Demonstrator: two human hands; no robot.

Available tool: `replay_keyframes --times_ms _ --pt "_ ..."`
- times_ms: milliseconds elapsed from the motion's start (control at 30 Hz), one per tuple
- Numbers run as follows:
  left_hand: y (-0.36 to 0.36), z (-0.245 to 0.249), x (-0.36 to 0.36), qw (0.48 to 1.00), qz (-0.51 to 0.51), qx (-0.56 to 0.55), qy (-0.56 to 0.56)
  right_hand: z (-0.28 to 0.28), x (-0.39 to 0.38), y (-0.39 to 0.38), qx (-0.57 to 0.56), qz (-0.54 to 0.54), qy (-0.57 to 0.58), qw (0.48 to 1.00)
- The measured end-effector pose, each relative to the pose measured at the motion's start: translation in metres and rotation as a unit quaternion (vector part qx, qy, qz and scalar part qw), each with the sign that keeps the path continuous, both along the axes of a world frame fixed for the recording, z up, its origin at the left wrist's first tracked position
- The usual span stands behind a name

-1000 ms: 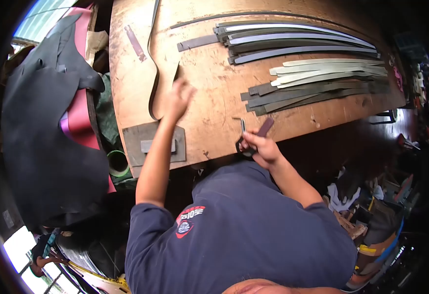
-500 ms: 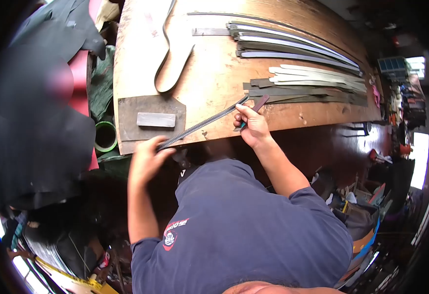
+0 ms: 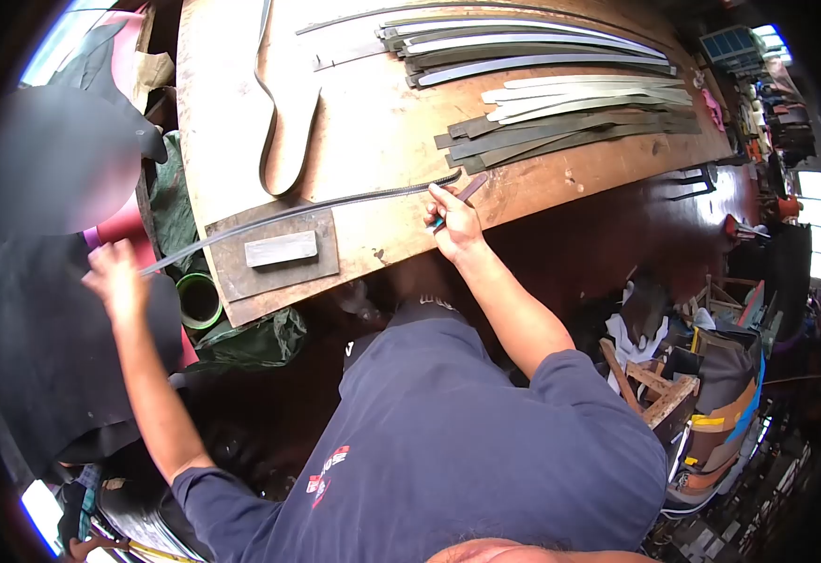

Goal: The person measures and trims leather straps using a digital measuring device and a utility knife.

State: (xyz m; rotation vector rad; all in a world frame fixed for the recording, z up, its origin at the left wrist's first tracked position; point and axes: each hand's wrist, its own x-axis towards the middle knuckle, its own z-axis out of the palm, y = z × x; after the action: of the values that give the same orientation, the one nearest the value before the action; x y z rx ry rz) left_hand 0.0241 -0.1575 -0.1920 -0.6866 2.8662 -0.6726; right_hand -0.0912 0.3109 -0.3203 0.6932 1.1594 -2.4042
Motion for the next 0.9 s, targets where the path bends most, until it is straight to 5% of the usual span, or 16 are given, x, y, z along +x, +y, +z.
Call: replay_keyframes --times_ms 67,167,200,267,300,367,433,467,500,567,633,767,900 --pt "0.075 -0.044 -0.038 0.976 -0.160 0.146 0.028 -0.013 -0.006 0.003 -0.016 0.002 -0.016 1.000" --pt "0.216 -0.127 -0.099 0.820 -0.287 0.475 0.144 -0.034 -0.014 0.013 -0.042 0.011 -0.050 0.998" --pt "0.263 -0.127 -0.112 0.762 -0.261 0.580 0.124 -0.040 -0.018 0.018 -0.054 0.016 -0.064 0.996" --pt "0.318 -0.143 -0.137 0.724 -0.145 0.674 0.028 -0.036 -0.026 0.024 -0.049 0.013 -0.086 0.995" --pt "0.330 -0.158 -0.148 0.653 -0.135 0.745 0.022 -0.038 -0.029 0.030 -0.048 0.014 -0.100 0.994" --pt "0.333 -0.183 -0.157 0.595 -0.073 0.798 -0.067 -0.053 -0.032 0.052 -0.044 0.042 -0.098 0.993" --pt "0.334 -0.195 -0.161 0.571 0.017 0.816 -0.091 -0.049 -0.034 0.075 0.144 0.147 -0.040 0.978" --pt "0.332 -0.206 -0.160 0.560 0.014 0.824 -0.083 -0.041 -0.033 0.086 0.285 0.187 0.010 0.940" --pt "0.333 -0.210 -0.162 0.558 0.028 0.825 -0.082 -0.036 -0.033 0.087 0.456 0.170 0.264 0.833" --pt "0.332 -0.203 -0.161 0.583 -0.002 0.811 -0.057 -0.025 -0.044 0.100 0.446 0.161 0.292 0.830" --pt "0.328 -0.199 -0.161 0.576 0.009 0.815 -0.063 -0.029 -0.046 0.095 0.246 0.120 0.274 0.922" --pt "0.319 -0.199 -0.160 0.518 0.032 0.852 -0.068 -0.060 -0.060 0.047 0.209 0.080 0.368 0.903" --pt "0.310 -0.217 -0.161 0.439 0.020 0.897 -0.049 -0.079 -0.058 0.028 0.178 0.033 0.292 0.939"
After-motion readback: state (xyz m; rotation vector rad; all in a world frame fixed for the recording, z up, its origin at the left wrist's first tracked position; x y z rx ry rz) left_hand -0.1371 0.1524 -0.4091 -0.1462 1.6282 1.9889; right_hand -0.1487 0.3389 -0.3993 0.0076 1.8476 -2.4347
